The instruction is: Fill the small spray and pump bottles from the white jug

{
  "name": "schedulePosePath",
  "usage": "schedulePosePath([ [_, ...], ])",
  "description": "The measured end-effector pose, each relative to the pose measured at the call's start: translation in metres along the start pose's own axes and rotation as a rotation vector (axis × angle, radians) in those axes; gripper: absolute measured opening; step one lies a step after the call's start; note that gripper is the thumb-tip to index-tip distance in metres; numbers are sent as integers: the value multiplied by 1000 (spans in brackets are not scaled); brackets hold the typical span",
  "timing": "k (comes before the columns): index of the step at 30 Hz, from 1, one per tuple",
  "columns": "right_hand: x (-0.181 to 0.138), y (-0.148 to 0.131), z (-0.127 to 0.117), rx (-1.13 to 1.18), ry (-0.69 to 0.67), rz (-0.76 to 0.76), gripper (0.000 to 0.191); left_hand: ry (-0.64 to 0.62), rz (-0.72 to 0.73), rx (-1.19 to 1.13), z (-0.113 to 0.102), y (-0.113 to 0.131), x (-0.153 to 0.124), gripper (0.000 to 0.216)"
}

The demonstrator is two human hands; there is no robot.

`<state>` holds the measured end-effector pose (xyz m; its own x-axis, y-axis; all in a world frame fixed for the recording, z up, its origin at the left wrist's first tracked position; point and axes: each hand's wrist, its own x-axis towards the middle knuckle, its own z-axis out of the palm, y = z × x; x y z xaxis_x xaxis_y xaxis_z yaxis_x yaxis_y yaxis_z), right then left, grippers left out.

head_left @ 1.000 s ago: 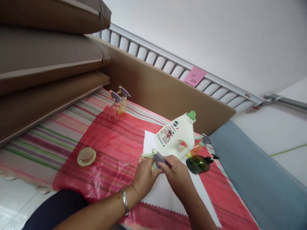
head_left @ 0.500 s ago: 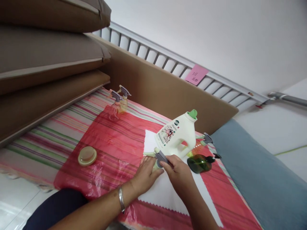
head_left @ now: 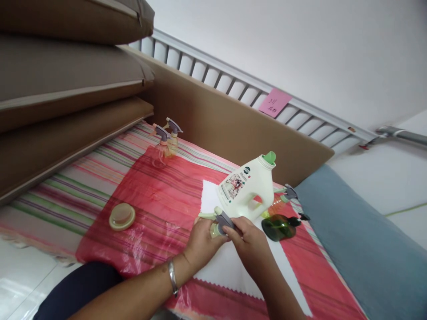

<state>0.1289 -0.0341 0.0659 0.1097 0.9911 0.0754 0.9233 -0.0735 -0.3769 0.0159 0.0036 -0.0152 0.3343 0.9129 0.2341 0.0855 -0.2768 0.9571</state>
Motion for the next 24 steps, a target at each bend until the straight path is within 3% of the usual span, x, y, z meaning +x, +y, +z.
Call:
schedulePosePath([
  [3, 0, -2, -1, -1, 20, -1, 19, 27, -15, 18, 1, 0, -1, 26],
  [8, 0, 2, -1, 1, 27, -2, 22, -151, 86, -78, -6, -2, 2, 21],
  [14, -1, -2, -1, 18, 15, -5, 20, -17, 44, -88, -5, 0, 3, 22],
  [20, -2, 0, -2, 11, 29, 12, 21, -215, 122, 2, -10, 0, 0, 21],
  [24, -3, -1, -3, 23, 6, 10, 20, -56, 59, 30, -6, -1, 0, 23],
])
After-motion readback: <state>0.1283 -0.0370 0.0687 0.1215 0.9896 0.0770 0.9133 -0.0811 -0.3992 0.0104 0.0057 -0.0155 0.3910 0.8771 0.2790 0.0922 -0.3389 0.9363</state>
